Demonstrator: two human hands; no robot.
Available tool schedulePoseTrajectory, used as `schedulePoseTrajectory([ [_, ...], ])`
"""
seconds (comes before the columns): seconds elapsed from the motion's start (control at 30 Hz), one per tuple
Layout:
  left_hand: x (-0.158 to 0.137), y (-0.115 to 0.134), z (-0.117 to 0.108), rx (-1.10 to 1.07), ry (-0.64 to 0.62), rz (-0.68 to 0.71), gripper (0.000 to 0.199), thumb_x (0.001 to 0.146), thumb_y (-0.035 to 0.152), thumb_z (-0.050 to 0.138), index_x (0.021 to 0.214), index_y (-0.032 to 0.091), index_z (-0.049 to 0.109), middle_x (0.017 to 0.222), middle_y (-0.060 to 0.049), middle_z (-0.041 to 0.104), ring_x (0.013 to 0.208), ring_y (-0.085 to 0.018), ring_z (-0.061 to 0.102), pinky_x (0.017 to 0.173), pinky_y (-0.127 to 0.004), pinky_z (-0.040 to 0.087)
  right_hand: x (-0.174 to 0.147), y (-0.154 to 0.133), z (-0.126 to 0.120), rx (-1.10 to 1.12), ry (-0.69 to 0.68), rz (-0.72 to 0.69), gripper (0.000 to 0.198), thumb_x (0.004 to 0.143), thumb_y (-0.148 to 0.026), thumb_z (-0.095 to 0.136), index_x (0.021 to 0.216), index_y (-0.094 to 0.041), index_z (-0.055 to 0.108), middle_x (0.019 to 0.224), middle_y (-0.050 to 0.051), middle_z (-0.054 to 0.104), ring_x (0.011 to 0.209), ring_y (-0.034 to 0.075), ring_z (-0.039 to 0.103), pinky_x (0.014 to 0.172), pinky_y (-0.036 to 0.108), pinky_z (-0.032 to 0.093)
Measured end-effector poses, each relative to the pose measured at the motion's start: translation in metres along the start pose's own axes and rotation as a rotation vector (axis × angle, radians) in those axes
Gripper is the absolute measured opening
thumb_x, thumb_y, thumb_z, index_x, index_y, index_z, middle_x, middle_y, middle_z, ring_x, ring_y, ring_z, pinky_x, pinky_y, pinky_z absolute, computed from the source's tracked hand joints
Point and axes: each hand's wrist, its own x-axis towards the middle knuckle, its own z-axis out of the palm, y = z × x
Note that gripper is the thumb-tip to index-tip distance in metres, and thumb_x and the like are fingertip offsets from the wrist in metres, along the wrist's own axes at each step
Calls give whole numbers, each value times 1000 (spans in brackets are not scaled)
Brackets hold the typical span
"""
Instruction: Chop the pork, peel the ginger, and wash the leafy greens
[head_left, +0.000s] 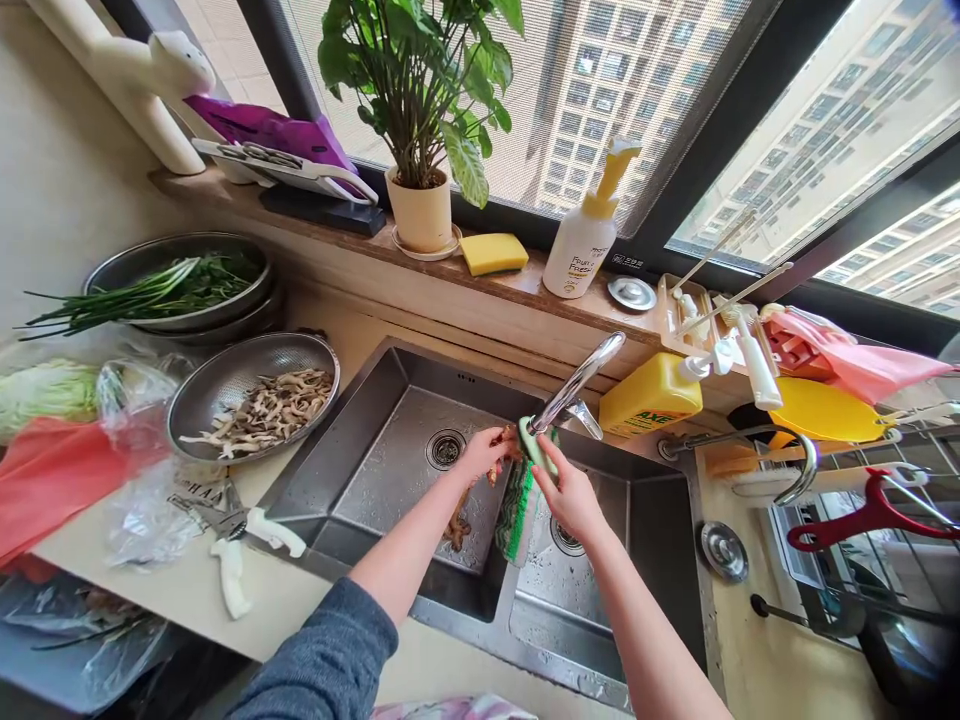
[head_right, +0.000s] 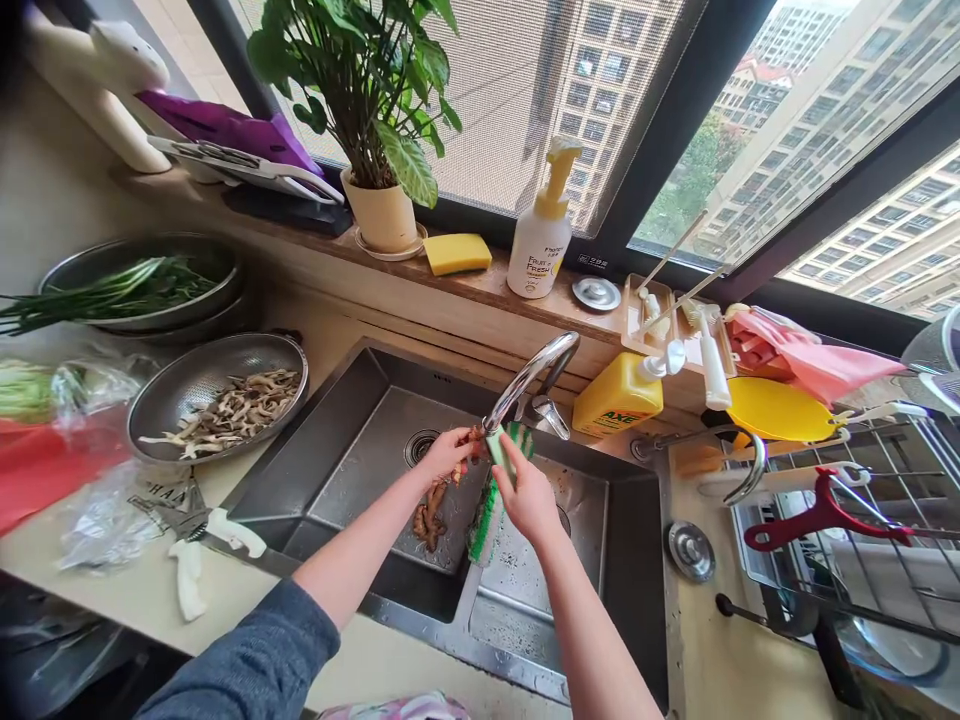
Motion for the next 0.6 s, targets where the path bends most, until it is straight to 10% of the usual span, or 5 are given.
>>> schedulePoseTrajectory([
  [0.2, -1, 6, 9, 615, 283, 317, 22, 81, 23, 49, 92, 22, 67, 82, -3, 67, 71, -16, 59, 62, -23, 39, -2, -27, 10, -237, -6, 84, 51, 89, -40, 36, 139, -30, 33, 108, 7, 65, 96, 23, 62, 77, 31, 45],
  [0.6, -12, 6, 4, 883, 365, 239, 25, 82, 30, 52, 102, 27, 66, 87, -3, 64, 77, -16, 58, 61, -22, 34, 15, -21, 16, -156, 102, 202, 56, 89, -44, 30, 142, -27, 25, 105, 7, 65, 92, 22, 62, 75, 32, 46],
])
